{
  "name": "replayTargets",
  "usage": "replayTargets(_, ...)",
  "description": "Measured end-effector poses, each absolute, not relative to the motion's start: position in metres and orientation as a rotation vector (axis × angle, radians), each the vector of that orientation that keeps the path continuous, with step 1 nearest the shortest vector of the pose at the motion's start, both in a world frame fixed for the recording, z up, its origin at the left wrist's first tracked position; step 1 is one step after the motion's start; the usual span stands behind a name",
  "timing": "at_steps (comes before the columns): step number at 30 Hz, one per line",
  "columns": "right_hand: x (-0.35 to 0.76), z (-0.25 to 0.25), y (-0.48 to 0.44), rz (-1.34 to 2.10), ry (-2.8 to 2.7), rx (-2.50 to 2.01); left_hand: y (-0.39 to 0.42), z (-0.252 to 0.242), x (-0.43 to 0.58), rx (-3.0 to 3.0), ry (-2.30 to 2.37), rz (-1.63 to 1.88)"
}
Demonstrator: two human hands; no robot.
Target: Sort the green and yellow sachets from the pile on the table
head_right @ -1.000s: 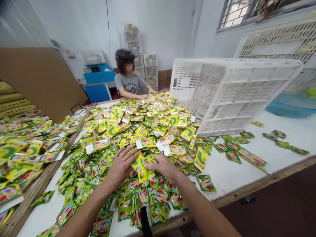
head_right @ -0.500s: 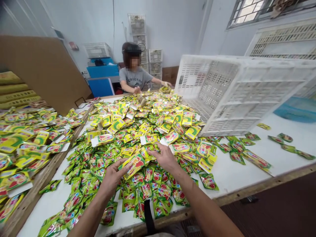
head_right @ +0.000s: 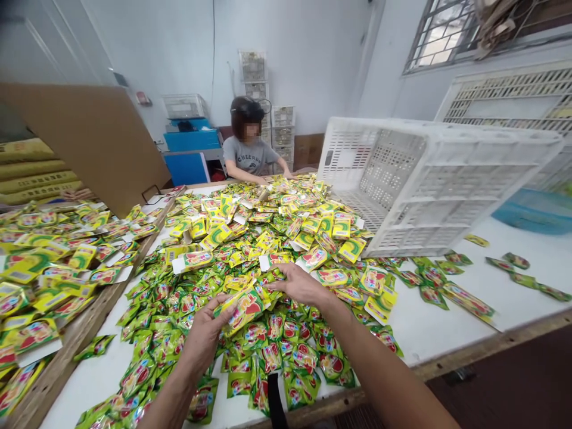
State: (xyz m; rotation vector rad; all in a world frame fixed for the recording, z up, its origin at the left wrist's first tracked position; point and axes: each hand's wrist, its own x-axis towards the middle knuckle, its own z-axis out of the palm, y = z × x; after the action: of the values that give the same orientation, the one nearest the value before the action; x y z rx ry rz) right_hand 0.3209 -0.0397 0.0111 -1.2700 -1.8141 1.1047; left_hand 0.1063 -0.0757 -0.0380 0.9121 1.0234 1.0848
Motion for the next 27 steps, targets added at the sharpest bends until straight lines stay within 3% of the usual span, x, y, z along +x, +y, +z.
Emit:
replayTargets(5, 0.307, 0.011, -0.037, 1.066, -1.81, -1.171, -0.079, -0.023, 0.109, 0.976, 0.96, 0.9)
replayTargets(16, 0.307, 0.025, -0.032, 1.122, -2.096, -1.164, -0.081, -0.032, 0.104, 1.024, 1.003, 1.033)
replayTargets(22, 0.281, 0.014, -0.035, 0.842, -1.788, -1.306, -0.079, -0.029, 0.106, 0.897, 0.999, 1.091)
replayTargets(27, 0.269, 0.006, -0.047, 0.841, -1.784, -1.423, -0.079, -0.03, 0.102, 0.825, 1.01, 1.169)
